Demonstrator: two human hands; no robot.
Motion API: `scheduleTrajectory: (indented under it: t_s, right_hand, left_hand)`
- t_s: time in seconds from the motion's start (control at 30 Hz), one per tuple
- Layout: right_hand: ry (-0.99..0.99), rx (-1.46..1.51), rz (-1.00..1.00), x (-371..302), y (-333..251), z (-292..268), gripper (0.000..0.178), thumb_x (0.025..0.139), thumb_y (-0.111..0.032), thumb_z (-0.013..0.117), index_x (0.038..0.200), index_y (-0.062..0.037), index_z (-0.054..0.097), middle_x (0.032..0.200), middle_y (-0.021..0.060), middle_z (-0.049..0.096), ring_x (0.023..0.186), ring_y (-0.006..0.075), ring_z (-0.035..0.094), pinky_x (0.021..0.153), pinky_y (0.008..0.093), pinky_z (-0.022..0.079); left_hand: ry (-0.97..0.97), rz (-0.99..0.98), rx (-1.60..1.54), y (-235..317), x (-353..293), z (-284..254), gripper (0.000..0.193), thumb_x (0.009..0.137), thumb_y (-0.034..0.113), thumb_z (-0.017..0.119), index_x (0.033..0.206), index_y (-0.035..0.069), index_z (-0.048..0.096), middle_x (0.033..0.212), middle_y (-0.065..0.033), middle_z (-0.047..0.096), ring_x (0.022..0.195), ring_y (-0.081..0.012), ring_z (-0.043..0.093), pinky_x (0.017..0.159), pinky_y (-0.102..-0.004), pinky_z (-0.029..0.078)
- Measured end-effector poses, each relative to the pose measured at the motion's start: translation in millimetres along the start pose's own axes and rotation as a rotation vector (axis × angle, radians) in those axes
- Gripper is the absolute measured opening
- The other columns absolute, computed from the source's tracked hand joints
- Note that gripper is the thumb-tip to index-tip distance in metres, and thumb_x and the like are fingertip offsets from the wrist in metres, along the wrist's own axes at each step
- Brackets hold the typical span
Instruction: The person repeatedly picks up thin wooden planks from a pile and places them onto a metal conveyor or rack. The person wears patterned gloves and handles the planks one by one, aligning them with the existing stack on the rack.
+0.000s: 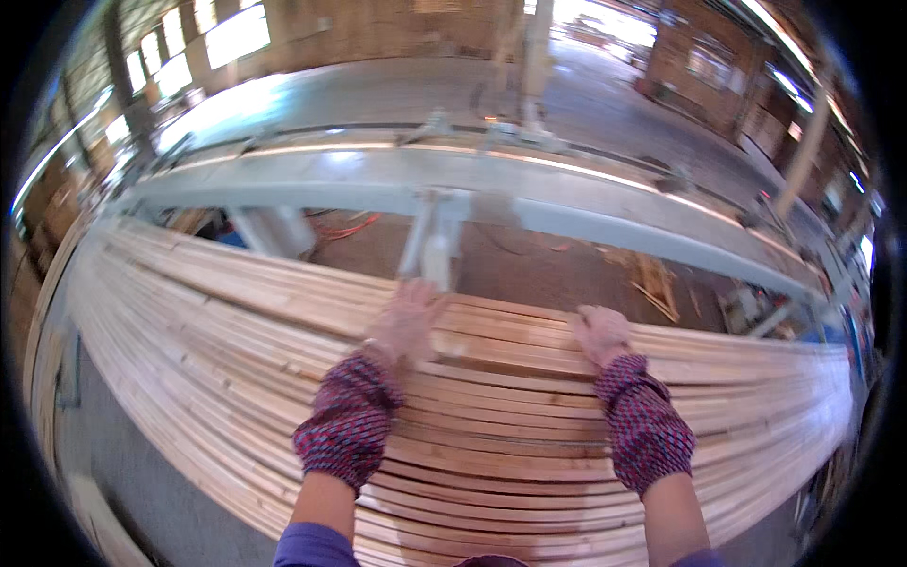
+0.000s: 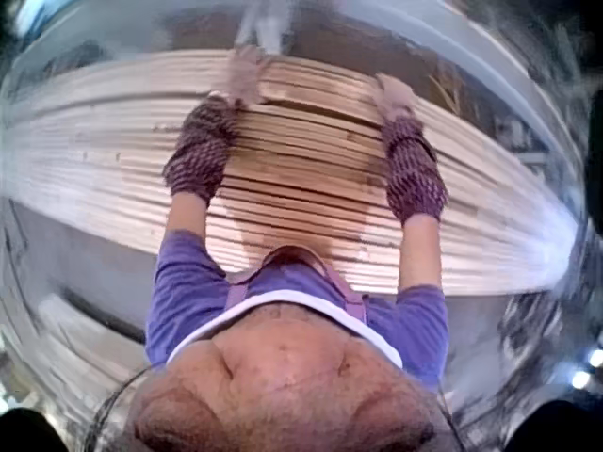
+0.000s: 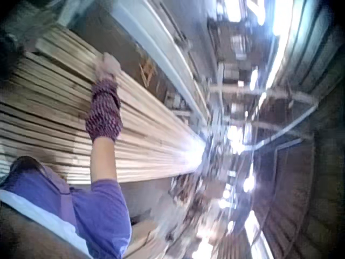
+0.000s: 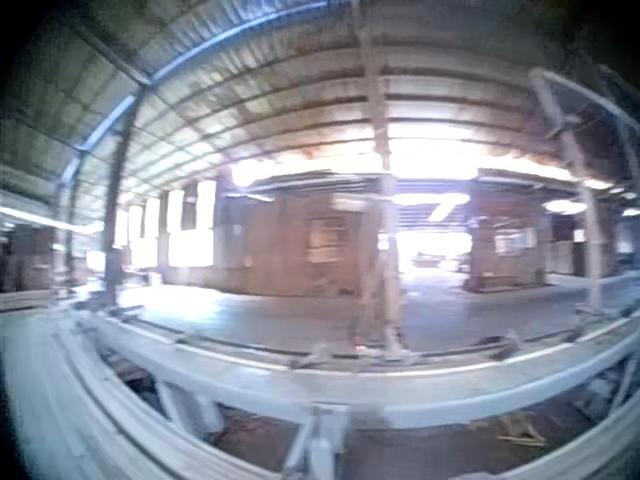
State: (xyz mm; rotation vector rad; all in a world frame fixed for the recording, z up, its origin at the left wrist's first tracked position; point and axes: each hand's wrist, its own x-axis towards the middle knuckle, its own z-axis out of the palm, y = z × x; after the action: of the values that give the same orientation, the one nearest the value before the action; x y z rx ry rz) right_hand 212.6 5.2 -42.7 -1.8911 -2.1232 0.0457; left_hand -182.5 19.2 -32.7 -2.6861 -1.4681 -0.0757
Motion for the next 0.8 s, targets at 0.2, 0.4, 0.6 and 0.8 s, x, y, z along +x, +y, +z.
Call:
scheduleTrajectory:
  t_s: [0.2,0.4,0.6,0.8]
  right_hand:
    - [-0.022,-0.037,-0.003,1,-4,5,0.047,0.1,-0.047,0.052,0.114,-0.0084,0.075,0.112,0.0193,0.073,0.109,0.0389,0.067,0.098,0.0488,0.049]
    - [-0.023,-0.054,-0.013,2,-2,7,0.043,0.101,-0.046,0.052,0.112,-0.0104,0.074,0.109,0.0182,0.073,0.106,0.0391,0.067,0.095,0.0492,0.051]
    - [0.019,-0.094,-0.012,-4,8,12,0.042,0.102,-0.045,0.052,0.112,-0.0102,0.074,0.111,0.0174,0.073,0.106,0.0393,0.066,0.094,0.0499,0.05]
    - [-0.015,0.039,-0.063,5,-8,8,0.046,0.1,-0.047,0.052,0.117,-0.0096,0.074,0.111,0.021,0.073,0.107,0.04,0.068,0.096,0.0509,0.051]
  left_hand:
    - [-0.122,-0.044,-0.011,0,-5,-10,0.108,0.065,0.058,0.081,0.156,0.013,0.045,0.151,-0.0191,0.045,0.147,-0.0416,0.036,0.126,-0.0565,0.023]
    - [-0.096,-0.038,0.047,1,-11,-13,0.105,0.068,0.059,0.079,0.156,0.015,0.044,0.145,-0.0152,0.047,0.143,-0.0376,0.039,0.124,-0.0546,0.025]
    - [-0.087,-0.024,0.133,6,-10,-14,0.103,0.07,0.064,0.076,0.155,0.015,0.046,0.142,-0.0148,0.05,0.139,-0.0364,0.043,0.121,-0.0538,0.029]
    - [-0.041,-0.027,0.052,-7,-11,3,0.099,0.064,0.061,0.081,0.147,0.013,0.056,0.14,-0.0173,0.053,0.136,-0.0391,0.045,0.121,-0.0553,0.029]
